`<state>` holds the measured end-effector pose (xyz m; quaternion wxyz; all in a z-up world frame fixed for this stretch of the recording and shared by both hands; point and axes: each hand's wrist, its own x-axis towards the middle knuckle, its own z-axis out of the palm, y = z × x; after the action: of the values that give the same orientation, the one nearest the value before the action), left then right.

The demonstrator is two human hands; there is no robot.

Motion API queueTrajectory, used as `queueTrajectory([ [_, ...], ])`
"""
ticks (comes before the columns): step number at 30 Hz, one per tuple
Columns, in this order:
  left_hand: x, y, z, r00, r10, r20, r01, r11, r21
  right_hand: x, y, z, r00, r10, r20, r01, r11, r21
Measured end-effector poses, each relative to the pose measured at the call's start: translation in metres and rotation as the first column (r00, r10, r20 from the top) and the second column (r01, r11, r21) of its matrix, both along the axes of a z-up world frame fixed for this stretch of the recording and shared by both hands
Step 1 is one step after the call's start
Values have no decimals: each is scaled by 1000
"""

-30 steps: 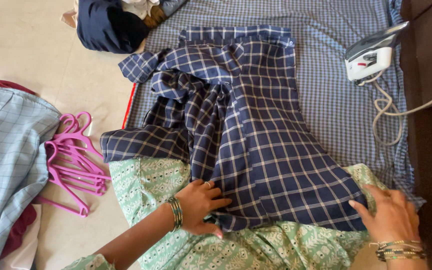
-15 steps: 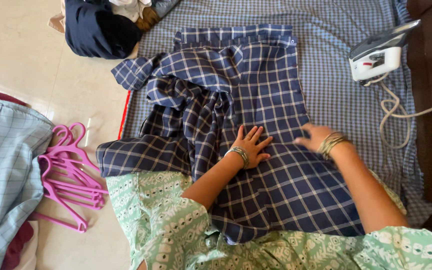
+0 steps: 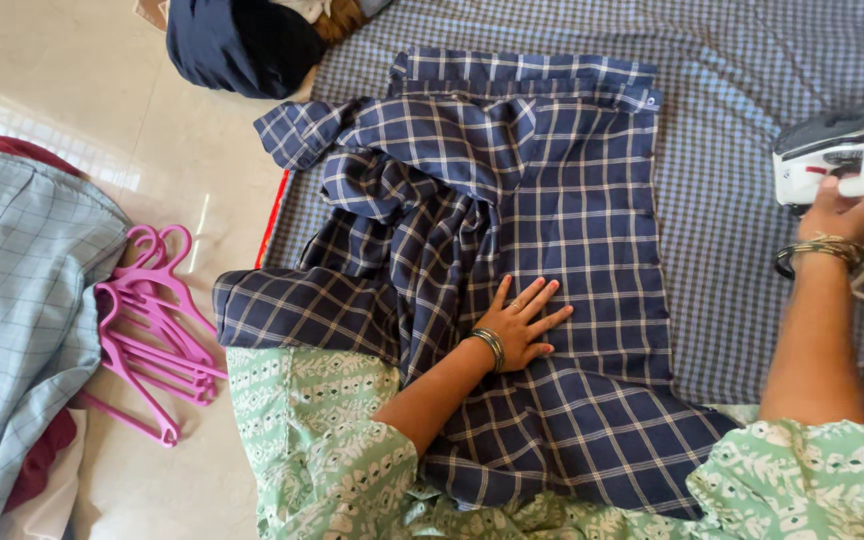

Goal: The person irons a blue and white checkered shirt on a bed. They use a white electric iron to smooth the fabric, frequently adjusting the shirt's position and folding the sleeves to ensure all areas are pressed. The person works methodically across the body and sleeves of the garment.

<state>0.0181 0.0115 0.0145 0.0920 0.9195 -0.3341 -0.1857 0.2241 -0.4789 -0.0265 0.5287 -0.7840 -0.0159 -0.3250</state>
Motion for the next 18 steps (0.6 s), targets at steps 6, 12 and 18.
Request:
queueTrajectory([
  [6, 0, -1, -3, 1000, 7, 5, -8, 1000, 14, 3, 15, 58, 904, -96, -416, -25, 961, -275],
  [12, 4, 5, -22, 996, 88, -26, -92, 959, -270, -85, 128, 108, 676, -62, -734, -151, 964, -221],
  [18, 15, 23, -17, 841, 532, 101, -395, 730, -558, -156, 257, 48, 683, -306, -663, -238, 765, -598],
])
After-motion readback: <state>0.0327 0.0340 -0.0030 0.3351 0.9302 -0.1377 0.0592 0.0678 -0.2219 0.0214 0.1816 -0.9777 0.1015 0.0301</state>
